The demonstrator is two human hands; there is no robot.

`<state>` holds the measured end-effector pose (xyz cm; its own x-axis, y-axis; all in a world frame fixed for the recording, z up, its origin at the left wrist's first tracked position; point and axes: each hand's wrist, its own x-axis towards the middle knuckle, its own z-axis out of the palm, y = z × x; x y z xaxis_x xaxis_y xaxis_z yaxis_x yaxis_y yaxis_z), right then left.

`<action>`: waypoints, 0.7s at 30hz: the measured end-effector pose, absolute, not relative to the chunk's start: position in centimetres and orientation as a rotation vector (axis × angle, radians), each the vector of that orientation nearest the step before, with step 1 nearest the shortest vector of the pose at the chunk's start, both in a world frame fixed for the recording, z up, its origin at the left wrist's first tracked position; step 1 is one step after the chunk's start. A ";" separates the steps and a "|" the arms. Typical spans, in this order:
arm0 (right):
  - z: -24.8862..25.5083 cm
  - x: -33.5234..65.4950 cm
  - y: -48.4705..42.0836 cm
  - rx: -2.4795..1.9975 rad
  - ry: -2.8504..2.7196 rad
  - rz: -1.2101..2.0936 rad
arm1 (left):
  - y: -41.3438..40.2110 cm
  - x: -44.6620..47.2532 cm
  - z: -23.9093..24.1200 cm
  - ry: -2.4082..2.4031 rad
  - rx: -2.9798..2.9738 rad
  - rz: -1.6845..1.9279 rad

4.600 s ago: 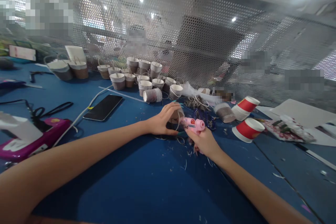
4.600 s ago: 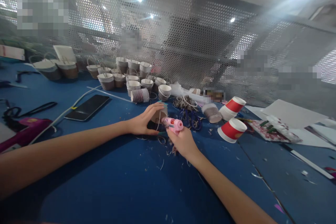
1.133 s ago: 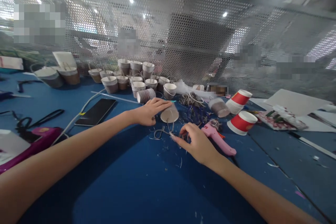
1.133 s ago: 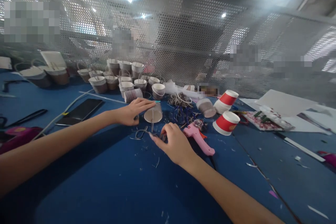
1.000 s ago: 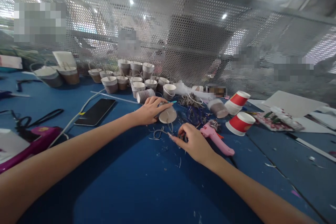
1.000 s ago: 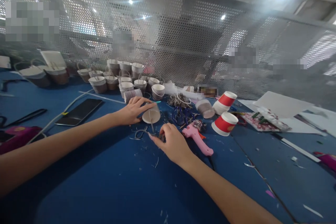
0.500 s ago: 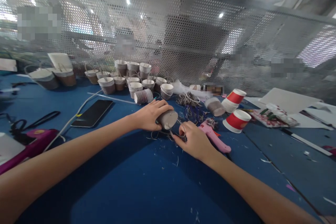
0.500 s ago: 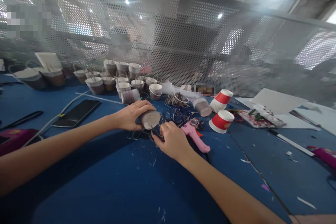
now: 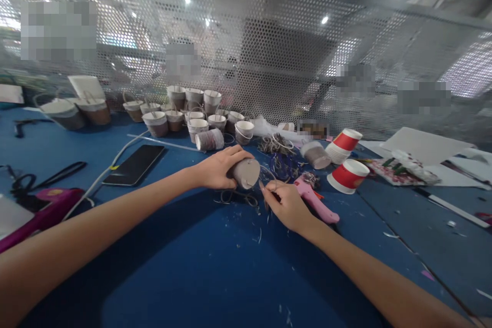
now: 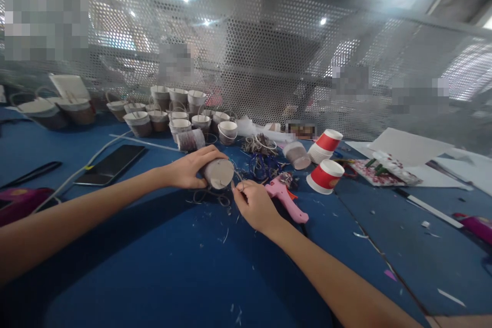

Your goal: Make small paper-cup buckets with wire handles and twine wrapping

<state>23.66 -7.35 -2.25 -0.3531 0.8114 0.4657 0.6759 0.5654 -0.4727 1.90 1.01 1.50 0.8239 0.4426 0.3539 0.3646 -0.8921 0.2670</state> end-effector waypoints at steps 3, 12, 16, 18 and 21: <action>-2.4 23.6 -7.2 -1.181 -2.102 0.291 | 1.1 1.9 1.4 0.632 2.807 0.621; -2.6 23.5 -7.1 -1.178 -2.050 0.306 | 0.8 2.2 1.5 0.628 2.789 0.634; -2.6 23.5 -7.1 -1.203 -2.048 0.349 | 0.8 2.3 1.5 0.635 2.797 0.643; -2.6 23.5 -7.0 -1.215 -2.040 0.352 | 0.9 2.2 1.4 0.633 2.804 0.639; -2.5 23.5 -7.0 -1.199 -2.024 0.347 | 0.9 2.2 1.3 0.617 2.813 0.644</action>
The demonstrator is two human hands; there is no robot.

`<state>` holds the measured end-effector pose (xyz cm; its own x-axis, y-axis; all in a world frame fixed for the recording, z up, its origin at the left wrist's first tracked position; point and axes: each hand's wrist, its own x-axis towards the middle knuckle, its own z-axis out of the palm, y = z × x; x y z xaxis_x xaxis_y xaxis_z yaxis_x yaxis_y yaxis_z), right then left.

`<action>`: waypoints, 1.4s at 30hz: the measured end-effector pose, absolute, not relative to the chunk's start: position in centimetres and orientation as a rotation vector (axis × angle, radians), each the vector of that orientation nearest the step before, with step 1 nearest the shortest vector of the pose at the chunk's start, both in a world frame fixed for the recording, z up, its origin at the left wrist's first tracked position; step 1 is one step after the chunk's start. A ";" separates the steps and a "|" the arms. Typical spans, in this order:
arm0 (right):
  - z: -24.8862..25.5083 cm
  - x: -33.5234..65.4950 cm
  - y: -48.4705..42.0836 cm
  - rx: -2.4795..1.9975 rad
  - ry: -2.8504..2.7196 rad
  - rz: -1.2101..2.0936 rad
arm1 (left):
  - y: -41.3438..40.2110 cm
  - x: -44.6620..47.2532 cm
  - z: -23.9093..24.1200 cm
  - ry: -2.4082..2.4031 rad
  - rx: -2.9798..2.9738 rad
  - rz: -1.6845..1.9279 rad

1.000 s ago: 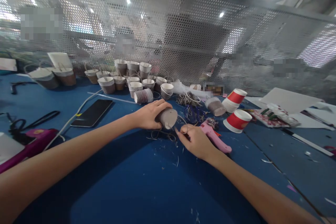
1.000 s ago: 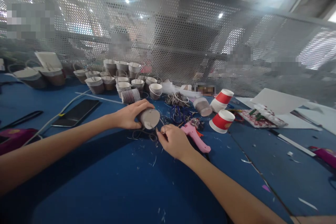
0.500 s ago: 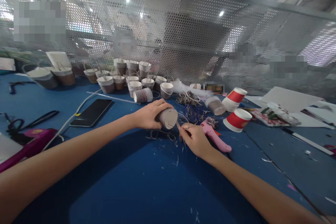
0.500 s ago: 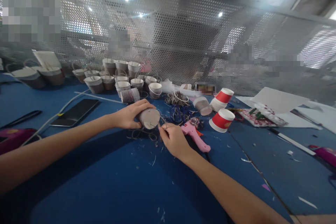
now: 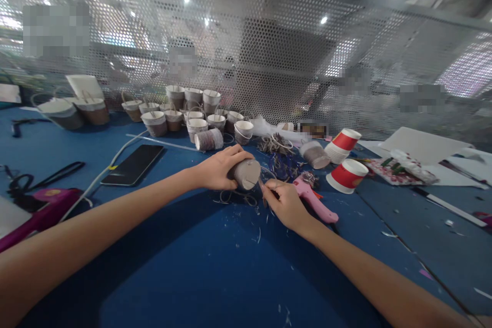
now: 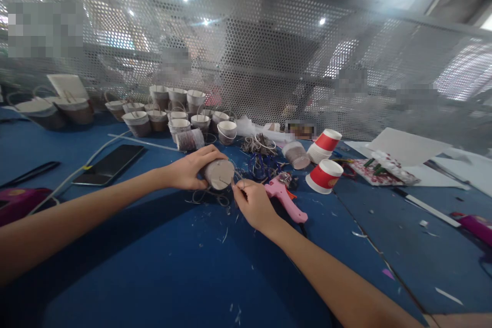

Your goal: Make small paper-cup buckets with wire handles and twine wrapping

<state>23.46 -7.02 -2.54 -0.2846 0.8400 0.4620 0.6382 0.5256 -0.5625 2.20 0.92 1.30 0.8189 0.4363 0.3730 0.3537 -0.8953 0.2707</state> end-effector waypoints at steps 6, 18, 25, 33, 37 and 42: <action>-2.3 23.4 -7.4 -1.147 -2.014 0.415 | 1.0 2.1 1.3 0.632 2.812 0.651; -2.6 23.6 -7.0 -1.236 -1.970 0.366 | 0.9 2.2 1.5 0.618 2.800 0.651; -2.4 23.6 -7.1 -1.161 -1.953 0.329 | 0.6 2.3 1.7 0.579 2.792 0.659; -2.6 23.6 -7.0 -1.210 -2.020 0.392 | 0.6 2.3 1.9 0.586 2.811 0.650; -2.7 23.7 -7.0 -1.217 -2.010 0.466 | 0.8 2.2 1.7 0.590 2.835 0.648; -2.7 23.7 -6.9 -1.228 -2.004 0.537 | 0.8 2.4 1.5 0.587 2.835 0.654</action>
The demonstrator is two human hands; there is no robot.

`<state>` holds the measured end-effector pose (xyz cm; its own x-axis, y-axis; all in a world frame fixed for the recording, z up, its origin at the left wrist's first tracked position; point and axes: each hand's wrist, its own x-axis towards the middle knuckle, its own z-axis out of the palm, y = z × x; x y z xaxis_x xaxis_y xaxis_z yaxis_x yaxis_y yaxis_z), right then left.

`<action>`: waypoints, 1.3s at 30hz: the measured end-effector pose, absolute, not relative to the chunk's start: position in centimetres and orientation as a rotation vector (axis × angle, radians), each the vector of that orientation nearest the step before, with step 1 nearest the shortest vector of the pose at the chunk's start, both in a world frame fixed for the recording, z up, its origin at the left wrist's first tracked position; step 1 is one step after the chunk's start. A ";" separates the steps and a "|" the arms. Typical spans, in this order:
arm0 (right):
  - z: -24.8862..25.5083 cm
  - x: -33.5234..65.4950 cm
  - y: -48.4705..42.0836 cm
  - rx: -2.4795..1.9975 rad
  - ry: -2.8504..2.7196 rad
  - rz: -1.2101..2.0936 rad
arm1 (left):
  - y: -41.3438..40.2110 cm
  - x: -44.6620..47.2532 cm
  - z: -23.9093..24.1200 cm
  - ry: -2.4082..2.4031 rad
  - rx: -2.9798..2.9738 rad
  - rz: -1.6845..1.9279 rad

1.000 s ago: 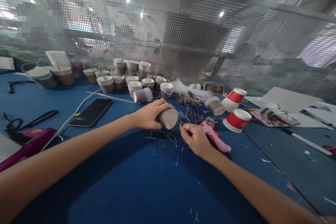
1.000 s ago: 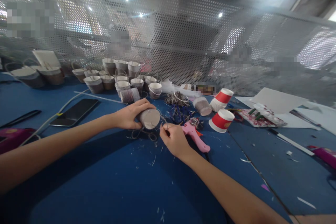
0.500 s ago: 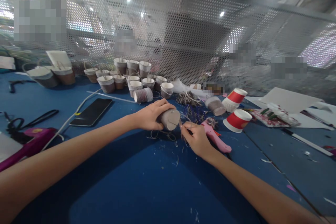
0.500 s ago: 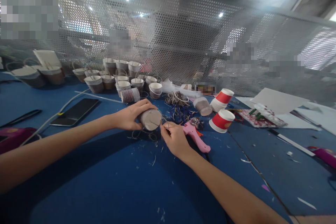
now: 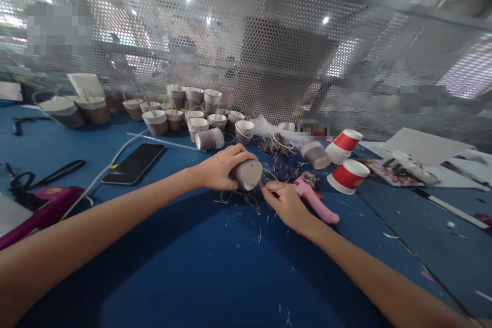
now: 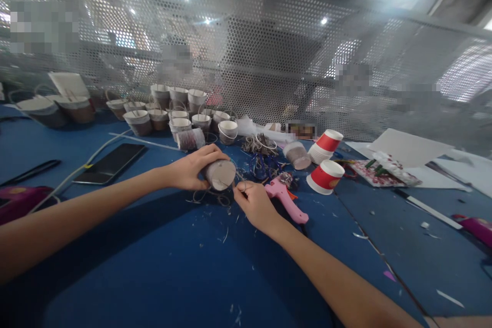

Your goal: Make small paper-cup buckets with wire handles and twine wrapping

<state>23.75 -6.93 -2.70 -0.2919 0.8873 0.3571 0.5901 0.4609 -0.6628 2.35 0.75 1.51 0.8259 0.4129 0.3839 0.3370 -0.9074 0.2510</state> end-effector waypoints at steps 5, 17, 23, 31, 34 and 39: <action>-2.7 23.8 -6.7 -1.227 -1.999 0.575 | 0.6 2.4 1.5 0.579 2.826 0.674; -2.7 23.7 -6.7 -1.264 -1.970 0.588 | 0.9 2.3 1.2 0.537 2.780 0.675; -2.8 23.6 -6.8 -1.282 -1.957 0.615 | 0.8 2.3 1.3 0.542 2.766 0.666; -1.2 24.0 -7.6 -1.167 -1.743 0.600 | 0.6 2.6 1.6 0.637 2.462 0.821; -1.1 24.2 -8.1 -1.063 -1.625 0.569 | 0.8 2.9 1.4 0.657 2.177 0.840; -1.8 24.4 -8.3 -0.977 -1.581 0.547 | 1.2 3.2 1.0 0.674 1.813 0.784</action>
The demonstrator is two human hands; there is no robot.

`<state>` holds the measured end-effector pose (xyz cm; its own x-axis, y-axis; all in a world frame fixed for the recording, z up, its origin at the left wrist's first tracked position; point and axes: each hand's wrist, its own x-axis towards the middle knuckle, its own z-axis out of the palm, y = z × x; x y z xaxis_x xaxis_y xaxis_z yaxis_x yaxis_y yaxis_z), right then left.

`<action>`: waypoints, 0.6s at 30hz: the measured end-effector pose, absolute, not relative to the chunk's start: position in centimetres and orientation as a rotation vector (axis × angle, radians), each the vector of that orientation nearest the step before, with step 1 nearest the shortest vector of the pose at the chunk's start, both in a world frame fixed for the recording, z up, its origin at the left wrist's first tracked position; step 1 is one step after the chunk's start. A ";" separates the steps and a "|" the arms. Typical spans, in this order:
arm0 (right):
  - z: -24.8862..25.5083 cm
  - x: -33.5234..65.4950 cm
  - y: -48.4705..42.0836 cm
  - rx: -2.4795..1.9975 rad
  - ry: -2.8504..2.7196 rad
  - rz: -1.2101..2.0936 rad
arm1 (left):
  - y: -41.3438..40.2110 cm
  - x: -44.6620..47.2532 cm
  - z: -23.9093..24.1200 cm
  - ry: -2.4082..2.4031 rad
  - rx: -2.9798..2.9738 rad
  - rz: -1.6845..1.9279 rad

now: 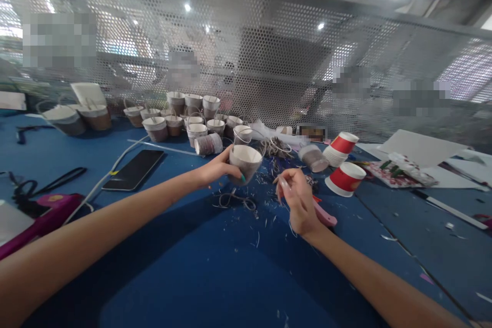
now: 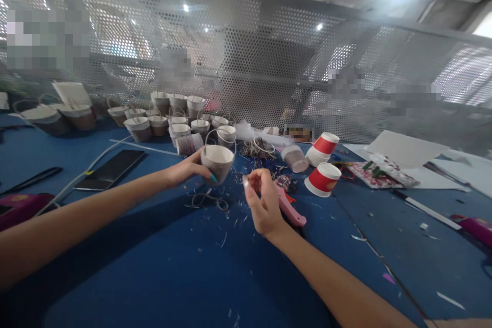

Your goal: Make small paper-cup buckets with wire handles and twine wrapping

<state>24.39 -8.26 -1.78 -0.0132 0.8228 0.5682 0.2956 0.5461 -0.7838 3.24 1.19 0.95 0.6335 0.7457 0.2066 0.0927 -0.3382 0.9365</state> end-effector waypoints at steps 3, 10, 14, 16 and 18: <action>-1.9 24.5 -8.2 -0.973 -1.627 0.530 | 1.3 3.5 0.8 0.719 1.641 0.781; -1.1 24.4 -8.4 -1.032 -1.660 0.373 | 2.1 2.7 1.2 0.742 1.791 0.759; -1.2 24.3 -8.4 -1.165 -1.691 0.171 | 2.9 1.1 2.3 0.641 2.502 0.768; -1.4 24.3 -8.3 -1.326 -1.704 0.054 | 3.1 0.6 2.4 0.587 2.740 0.727; -1.4 24.4 -8.3 -1.540 -1.746 -0.106 | 3.4 0.4 1.9 0.584 2.853 0.667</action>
